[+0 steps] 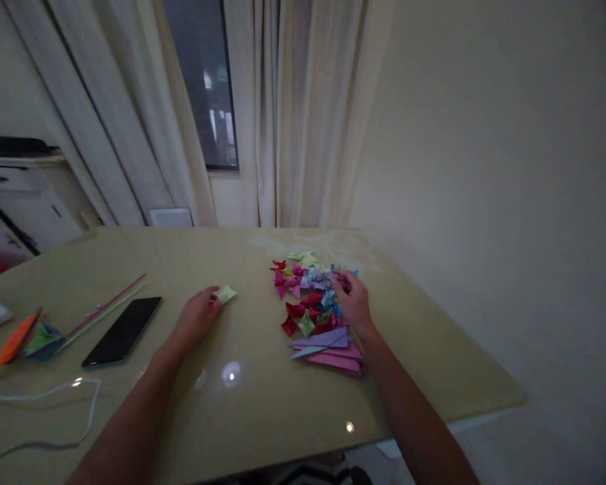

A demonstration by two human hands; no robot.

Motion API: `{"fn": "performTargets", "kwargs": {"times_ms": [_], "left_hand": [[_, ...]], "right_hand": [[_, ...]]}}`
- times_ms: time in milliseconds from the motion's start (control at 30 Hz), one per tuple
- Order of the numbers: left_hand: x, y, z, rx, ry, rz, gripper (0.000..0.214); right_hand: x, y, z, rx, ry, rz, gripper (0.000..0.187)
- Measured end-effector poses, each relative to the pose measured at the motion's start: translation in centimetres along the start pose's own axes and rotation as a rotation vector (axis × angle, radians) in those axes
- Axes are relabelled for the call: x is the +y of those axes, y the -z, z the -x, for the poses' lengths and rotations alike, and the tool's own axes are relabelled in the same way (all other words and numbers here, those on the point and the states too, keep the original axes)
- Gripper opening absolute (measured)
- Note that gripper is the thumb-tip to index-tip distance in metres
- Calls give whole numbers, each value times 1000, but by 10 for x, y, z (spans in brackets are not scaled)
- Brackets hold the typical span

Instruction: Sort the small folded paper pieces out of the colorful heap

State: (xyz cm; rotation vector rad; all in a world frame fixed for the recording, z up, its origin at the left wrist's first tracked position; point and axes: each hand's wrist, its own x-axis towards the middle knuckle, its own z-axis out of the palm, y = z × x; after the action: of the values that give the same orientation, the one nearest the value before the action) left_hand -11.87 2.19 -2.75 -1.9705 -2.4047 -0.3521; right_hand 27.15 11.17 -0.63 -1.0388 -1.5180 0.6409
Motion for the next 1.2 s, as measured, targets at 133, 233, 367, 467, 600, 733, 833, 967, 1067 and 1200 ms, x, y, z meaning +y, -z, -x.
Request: {"fn": "performTargets", "kwargs": {"times_ms": [133, 233, 367, 467, 600, 733, 833, 967, 1067, 1200], "left_hand": [[3, -5, 5, 65, 115, 1, 72], [-3, -3, 9, 26, 221, -4, 76], [-1, 0, 4, -101, -9, 199, 56], [12, 2, 3, -82, -145, 292, 49], [29, 11, 9, 21, -241, 567, 50], [32, 20, 13, 194, -78, 732, 58], [31, 13, 10, 306, -83, 595, 62], [37, -15, 5, 151, -264, 342, 72], [43, -32, 3, 5, -362, 226, 69], [37, -28, 6, 72, -273, 152, 61]], "right_hand": [[3, -2, 0, 6, 13, 21, 34], [5, -1, 0, 10, 6, 11, 34], [5, 0, 1, 11, 4, 19, 34], [3, 0, 1, 3, 11, 14, 33], [2, 0, 1, 6, -4, 5, 34], [3, 1, 0, 15, 18, 28, 33], [3, 0, 1, 10, 35, 45, 32], [1, -3, 3, -11, 42, 58, 30], [1, -4, 4, -26, 48, 70, 30], [1, -3, 4, -19, 53, 82, 30]]}}
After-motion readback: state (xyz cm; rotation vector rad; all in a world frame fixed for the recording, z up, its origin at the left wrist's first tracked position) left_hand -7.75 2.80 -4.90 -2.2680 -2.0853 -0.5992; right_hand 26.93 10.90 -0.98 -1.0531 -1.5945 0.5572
